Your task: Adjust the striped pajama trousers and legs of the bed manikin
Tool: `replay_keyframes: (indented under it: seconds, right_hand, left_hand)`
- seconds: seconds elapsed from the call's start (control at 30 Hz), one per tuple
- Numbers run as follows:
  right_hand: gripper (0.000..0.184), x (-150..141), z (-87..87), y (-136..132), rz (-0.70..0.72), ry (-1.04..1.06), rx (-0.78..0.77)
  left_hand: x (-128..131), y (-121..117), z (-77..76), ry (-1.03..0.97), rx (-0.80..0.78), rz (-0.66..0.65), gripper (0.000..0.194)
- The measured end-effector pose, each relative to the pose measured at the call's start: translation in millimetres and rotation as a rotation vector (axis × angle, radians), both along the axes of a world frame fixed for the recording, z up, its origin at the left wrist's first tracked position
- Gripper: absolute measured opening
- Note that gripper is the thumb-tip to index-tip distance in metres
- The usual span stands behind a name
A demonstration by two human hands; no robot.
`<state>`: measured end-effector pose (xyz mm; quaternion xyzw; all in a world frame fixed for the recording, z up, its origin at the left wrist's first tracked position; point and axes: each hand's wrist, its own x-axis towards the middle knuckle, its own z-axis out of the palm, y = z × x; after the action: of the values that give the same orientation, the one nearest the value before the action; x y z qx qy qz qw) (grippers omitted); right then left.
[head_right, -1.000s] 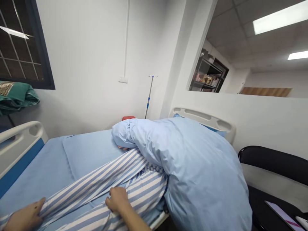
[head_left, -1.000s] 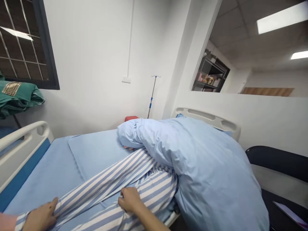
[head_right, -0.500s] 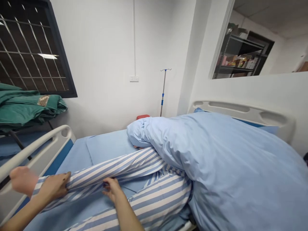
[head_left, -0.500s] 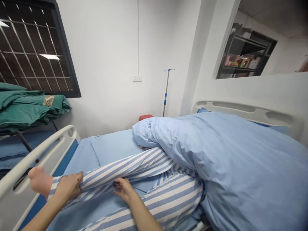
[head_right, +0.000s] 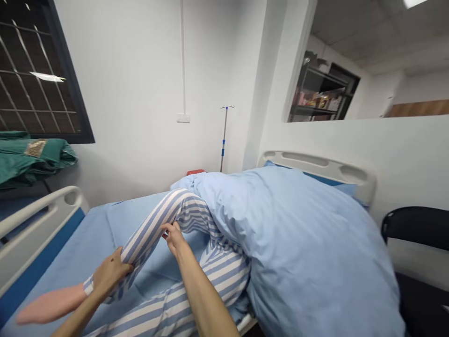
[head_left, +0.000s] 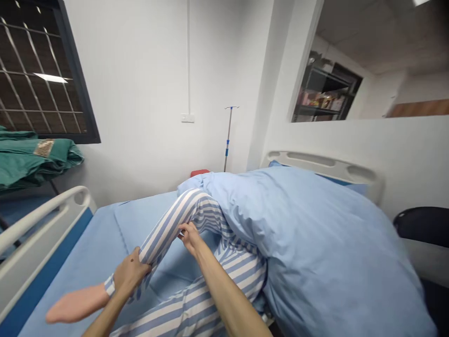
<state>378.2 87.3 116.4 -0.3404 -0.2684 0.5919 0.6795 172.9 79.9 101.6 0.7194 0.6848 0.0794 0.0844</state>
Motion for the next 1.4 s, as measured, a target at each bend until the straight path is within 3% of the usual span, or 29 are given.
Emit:
replay_keyframes:
  seconds: [0.13,0.2,0.3,0.43,0.53,0.67,0.73,0.87,1.0,1.13,1.23,1.3,1.4]
  right_hand:
    - [0.032,28.1,14.3,-0.9,0.007,-0.125,-0.045]
    - [0.033,30.6,14.7,-0.1,0.01,-0.135,-0.052]
    - [0.034,25.3,11.4,1.6,0.02,-0.104,-0.037]
    - [0.033,2.5,3.0,2.7,0.054,0.015,-0.001]
    - [0.031,-32.7,-8.1,0.0,0.089,0.135,0.015]
    - [0.019,-90.3,-32.7,-16.4,0.176,0.246,-0.063]
    - [0.016,-111.3,-47.2,-29.2,0.189,0.305,-0.111]
    - [0.017,-123.3,-68.1,-49.8,0.232,0.455,-0.168]
    - [0.017,-114.9,-68.2,-53.7,0.295,0.472,-0.22]
    - [0.016,-103.9,-49.2,-48.0,0.313,0.448,-0.179]
    - [0.017,-82.4,-25.9,-40.1,0.283,0.382,-0.094]
    - [0.018,-58.4,-9.5,-34.2,0.225,0.325,-0.048]
    - [0.02,-15.6,9.7,-28.7,0.141,0.247,-0.02]
  left_hand:
    - [35.8,-0.4,-20.4,-0.119,-0.03,0.032,0.024]
    - [34.5,1.7,-22.1,-0.127,-0.039,0.024,0.024]
    - [20.1,5.6,-13.0,-0.091,-0.029,0.008,0.029]
    - [-12.7,8.8,15.3,0.011,-0.012,-0.021,0.036]
    - [-46.1,3.6,48.0,0.165,0.022,-0.047,0.043]
    - [-81.6,-16.0,92.8,0.386,0.102,-0.111,0.038]
    - [-88.9,-25.9,103.6,0.475,0.098,-0.151,0.036]
    - [-92.1,-39.0,94.5,0.559,0.023,-0.211,0.048]
    - [-95.6,-45.3,81.1,0.538,0.042,-0.203,0.044]
    - [-95.4,-48.3,89.3,0.492,0.076,-0.177,0.042]
    - [-79.0,-45.9,92.1,0.396,0.096,-0.108,0.041]
    - [-56.7,-42.7,84.0,0.289,0.107,-0.051,0.041]
    - [-12.3,-41.0,58.3,0.107,0.1,0.005,0.041]
